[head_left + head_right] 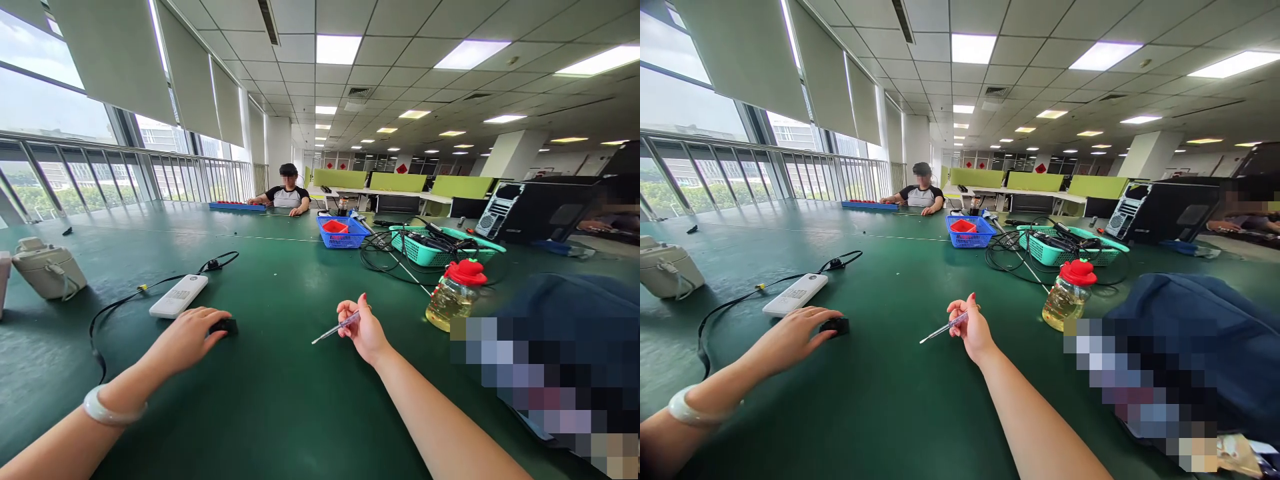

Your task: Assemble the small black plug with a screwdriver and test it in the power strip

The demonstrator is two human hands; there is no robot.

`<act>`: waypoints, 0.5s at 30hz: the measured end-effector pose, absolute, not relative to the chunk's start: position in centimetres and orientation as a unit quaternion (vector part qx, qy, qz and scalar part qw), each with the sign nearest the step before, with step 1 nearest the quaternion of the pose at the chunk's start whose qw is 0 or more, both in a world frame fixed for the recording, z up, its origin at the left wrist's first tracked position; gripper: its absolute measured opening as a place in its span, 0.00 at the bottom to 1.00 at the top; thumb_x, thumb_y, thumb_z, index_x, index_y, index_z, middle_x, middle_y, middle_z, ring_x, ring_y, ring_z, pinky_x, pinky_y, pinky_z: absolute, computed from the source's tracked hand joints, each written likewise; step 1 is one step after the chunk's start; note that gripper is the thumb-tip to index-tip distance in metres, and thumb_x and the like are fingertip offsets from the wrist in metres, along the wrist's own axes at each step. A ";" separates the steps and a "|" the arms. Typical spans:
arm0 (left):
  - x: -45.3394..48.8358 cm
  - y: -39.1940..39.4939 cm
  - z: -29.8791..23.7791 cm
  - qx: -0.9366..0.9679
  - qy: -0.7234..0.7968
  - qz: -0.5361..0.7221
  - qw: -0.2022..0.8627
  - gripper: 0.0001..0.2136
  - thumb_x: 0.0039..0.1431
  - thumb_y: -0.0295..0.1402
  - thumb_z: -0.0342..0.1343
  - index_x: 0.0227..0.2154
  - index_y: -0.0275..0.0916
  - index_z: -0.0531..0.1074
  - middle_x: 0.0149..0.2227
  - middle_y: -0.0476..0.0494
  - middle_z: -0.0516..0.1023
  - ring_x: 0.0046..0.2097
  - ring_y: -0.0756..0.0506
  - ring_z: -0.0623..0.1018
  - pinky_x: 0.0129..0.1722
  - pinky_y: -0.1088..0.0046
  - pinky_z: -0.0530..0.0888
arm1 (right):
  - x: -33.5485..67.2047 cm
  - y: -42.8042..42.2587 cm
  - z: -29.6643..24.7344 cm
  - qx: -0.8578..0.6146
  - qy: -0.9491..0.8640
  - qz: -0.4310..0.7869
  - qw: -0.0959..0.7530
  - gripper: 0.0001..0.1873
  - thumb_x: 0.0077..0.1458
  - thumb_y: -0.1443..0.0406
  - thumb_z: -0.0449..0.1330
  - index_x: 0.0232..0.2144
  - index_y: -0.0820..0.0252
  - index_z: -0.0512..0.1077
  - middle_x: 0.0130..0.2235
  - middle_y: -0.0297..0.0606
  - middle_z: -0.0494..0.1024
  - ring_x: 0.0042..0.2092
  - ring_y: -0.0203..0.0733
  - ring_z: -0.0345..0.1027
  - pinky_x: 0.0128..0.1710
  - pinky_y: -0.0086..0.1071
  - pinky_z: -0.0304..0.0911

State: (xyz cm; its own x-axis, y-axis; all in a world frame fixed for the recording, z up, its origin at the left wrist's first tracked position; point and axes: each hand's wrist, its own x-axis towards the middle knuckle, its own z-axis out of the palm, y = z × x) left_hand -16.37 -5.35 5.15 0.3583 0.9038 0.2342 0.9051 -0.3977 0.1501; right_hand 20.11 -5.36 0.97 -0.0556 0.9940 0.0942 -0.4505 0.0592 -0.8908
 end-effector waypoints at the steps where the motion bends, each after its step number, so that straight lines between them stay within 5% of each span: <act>1: -14.8 -5.8 5.6 -0.836 -0.531 -0.139 0.001 0.20 0.59 0.45 0.49 0.49 0.44 0.73 0.49 0.41 0.78 0.51 0.36 0.75 0.54 0.57 0.68 | 20.1 -5.4 1.0 -0.332 -0.412 0.597 0.603 0.34 0.46 0.34 0.55 0.23 0.60 0.73 0.18 0.29 0.61 0.18 0.31 0.49 0.20 0.31 0.54; 7: -5.0 -6.9 7.0 -0.889 -0.436 -0.139 -0.002 0.18 0.60 0.34 0.52 0.54 0.46 0.68 0.47 0.42 0.78 0.51 0.39 0.74 0.54 0.60 0.66 | 20.4 -5.2 0.7 -0.332 -0.413 0.603 0.596 0.37 0.47 0.32 0.50 0.20 0.59 0.70 0.13 0.24 0.49 0.16 0.30 0.42 0.18 0.30 0.51; 15: 1.0 -4.6 3.8 -0.905 -0.405 -0.128 -0.012 0.19 0.61 0.32 0.53 0.55 0.43 0.65 0.46 0.41 0.78 0.50 0.39 0.74 0.51 0.61 0.67 | 20.9 -5.1 0.7 -0.336 -0.411 0.570 0.628 0.36 0.49 0.33 0.50 0.20 0.58 0.70 0.12 0.23 0.49 0.15 0.29 0.37 0.17 0.30 0.51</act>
State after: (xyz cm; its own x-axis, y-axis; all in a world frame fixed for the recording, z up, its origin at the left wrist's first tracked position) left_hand 0.96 -4.61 3.79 0.6390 0.7362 0.2229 0.7302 -0.6717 0.1249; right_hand 20.85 -5.15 0.65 0.0133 0.9911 0.1324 -0.4396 0.1247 -0.8895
